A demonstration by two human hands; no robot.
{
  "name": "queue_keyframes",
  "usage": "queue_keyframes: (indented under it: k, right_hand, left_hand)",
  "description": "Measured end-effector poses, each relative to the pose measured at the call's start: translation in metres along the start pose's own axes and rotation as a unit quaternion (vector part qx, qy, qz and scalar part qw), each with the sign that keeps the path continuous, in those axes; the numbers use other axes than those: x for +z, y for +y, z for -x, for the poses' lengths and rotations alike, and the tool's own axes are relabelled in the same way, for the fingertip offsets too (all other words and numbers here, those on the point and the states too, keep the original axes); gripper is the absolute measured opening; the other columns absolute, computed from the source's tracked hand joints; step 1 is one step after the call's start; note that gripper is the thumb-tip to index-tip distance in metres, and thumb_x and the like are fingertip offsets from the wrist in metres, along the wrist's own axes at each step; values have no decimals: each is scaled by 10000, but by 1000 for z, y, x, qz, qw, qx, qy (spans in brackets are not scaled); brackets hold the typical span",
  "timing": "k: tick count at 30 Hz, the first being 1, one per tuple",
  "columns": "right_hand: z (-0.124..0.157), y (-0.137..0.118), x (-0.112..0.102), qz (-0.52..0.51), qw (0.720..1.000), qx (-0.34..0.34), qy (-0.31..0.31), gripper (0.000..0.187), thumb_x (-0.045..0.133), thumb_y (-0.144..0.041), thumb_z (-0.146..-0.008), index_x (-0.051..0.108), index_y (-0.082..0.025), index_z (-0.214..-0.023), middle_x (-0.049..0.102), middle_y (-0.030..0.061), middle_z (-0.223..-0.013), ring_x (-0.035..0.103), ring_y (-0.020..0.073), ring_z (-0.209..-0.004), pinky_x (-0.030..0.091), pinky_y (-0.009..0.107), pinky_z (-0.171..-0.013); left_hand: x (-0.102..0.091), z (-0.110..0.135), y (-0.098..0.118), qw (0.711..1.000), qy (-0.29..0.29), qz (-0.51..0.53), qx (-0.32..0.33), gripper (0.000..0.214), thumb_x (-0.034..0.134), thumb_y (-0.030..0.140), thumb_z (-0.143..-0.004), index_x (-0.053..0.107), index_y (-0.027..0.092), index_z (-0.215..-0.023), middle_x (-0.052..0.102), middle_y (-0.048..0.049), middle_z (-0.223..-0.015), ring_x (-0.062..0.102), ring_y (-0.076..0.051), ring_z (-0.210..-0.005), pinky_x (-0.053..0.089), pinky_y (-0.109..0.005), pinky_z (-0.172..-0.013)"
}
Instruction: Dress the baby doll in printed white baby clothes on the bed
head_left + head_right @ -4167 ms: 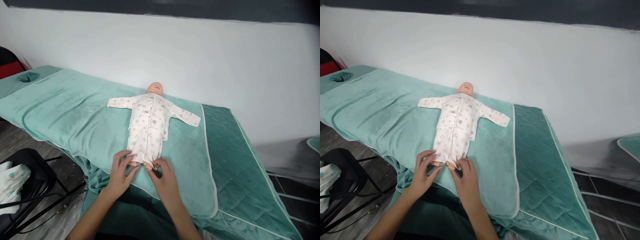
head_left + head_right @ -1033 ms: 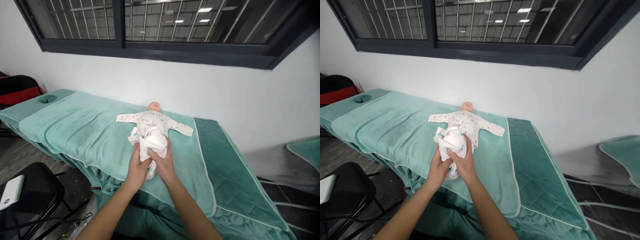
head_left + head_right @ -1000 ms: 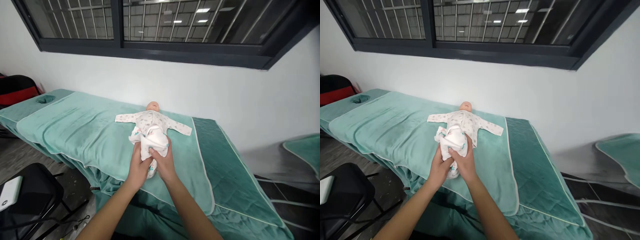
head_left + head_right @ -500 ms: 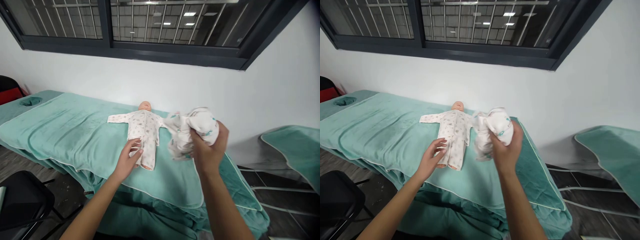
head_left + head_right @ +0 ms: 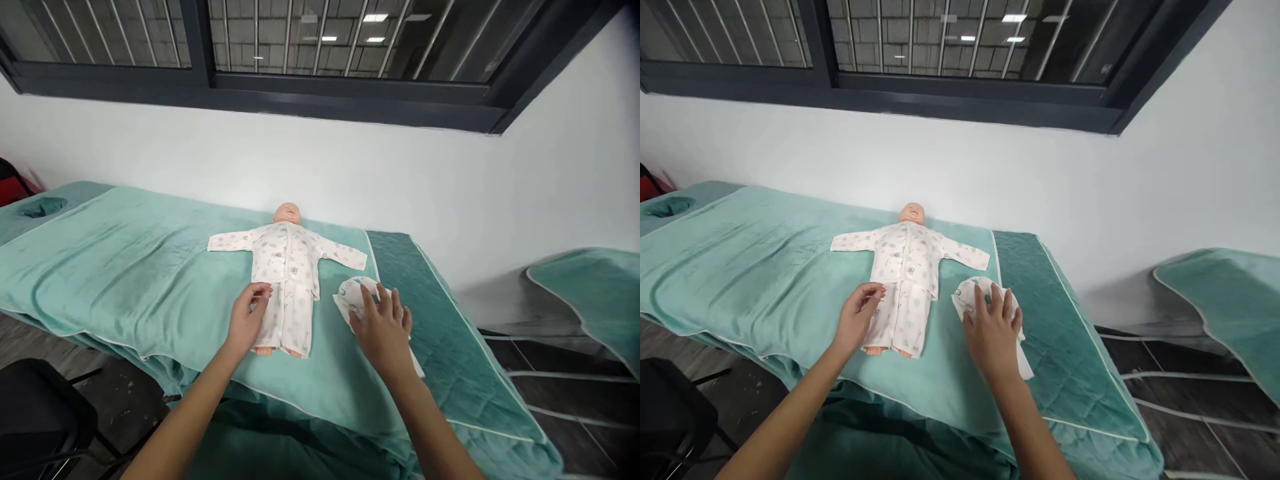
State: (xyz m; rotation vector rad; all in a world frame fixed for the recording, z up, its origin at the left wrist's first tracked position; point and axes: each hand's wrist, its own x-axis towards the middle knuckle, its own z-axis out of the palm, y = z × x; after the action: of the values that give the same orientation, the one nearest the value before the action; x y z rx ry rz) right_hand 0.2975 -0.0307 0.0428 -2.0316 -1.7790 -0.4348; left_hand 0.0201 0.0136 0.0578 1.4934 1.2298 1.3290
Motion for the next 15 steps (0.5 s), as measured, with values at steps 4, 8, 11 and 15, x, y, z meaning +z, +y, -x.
queue_keyframes:
  k: [4,8,11,15]
  right_hand:
    - [-18,-43,-9,-134,989,-56,30,466,461,-318,-976,441,-232,-1433,419,149,-1527,285,353,-1492,326,613,-1151]
    - [-66,-87,21,-323,945,-47,11,433,450,-313,-979,461,-242,-1406,456,125,-1483,386,273,-1433,385,519,-1155]
    - [-126,-108,50,-404,914,8,39,420,468,-319,-958,495,-220,-1365,522,129,-1405,461,256,-1356,387,497,-1150]
    - [-197,-116,81,-449,893,12,-18,366,468,-306,-935,571,-224,-1276,610,105,-1307,545,254,-1245,424,472,-1090]
  left_hand:
    - [2,-39,-6,996,19,-53,66,210,511,326,-964,683,223,-1026,697,-53,-1086,636,-187,-1046,493,-317,-911]
    - [15,-101,-11,983,9,-120,140,223,486,260,-966,674,223,-1079,694,-62,-1123,614,-202,-1100,487,-370,-986]
    - [32,-157,-13,964,-19,-178,195,275,466,202,-960,673,219,-1142,695,-57,-1179,581,-208,-1173,444,-399,-1073]
    - [54,-216,-18,947,-88,-224,211,357,437,122,-931,694,199,-1166,689,-57,-1247,573,-217,-1197,444,-403,-1087]
